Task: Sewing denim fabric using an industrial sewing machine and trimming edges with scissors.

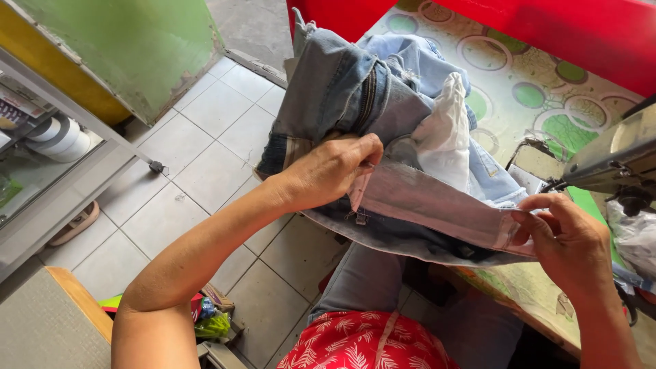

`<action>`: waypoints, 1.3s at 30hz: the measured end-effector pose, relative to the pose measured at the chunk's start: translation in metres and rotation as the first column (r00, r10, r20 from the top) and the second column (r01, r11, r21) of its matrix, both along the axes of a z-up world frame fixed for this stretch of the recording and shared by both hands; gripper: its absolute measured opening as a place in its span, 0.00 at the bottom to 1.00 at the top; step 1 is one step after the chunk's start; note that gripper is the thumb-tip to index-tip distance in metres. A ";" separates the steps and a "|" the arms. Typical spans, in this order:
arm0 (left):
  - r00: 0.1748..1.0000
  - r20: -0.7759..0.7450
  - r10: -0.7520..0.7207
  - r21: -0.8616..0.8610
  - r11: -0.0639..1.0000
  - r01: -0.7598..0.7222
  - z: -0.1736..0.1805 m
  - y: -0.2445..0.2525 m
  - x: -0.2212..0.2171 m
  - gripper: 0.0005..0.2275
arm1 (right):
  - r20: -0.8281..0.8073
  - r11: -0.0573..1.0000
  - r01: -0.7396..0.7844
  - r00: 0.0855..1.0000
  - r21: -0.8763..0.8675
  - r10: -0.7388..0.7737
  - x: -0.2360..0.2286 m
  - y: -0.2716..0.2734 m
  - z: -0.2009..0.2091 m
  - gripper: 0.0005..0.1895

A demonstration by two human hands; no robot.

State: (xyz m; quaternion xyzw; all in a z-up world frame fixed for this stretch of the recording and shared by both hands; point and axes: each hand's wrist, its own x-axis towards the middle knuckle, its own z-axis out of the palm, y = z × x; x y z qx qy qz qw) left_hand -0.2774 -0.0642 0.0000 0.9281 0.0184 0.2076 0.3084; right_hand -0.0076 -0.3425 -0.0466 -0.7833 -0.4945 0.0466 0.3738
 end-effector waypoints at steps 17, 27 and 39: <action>0.998 0.062 0.011 0.015 1.000 -0.012 -0.013 0.005 -0.002 0.13 | -0.445 0.997 0.009 0.895 0.072 0.024 0.031 0.002 -0.024 0.10; 0.994 0.104 0.035 0.239 0.969 -0.060 -0.030 0.010 -0.001 0.12 | -0.351 0.970 -0.200 0.906 0.139 0.237 0.023 -0.006 -0.022 0.23; 1.000 -0.024 0.001 0.247 0.969 0.005 -0.023 0.009 -0.007 0.07 | -0.013 0.963 -0.246 0.968 0.106 0.249 0.008 -0.002 -0.008 0.16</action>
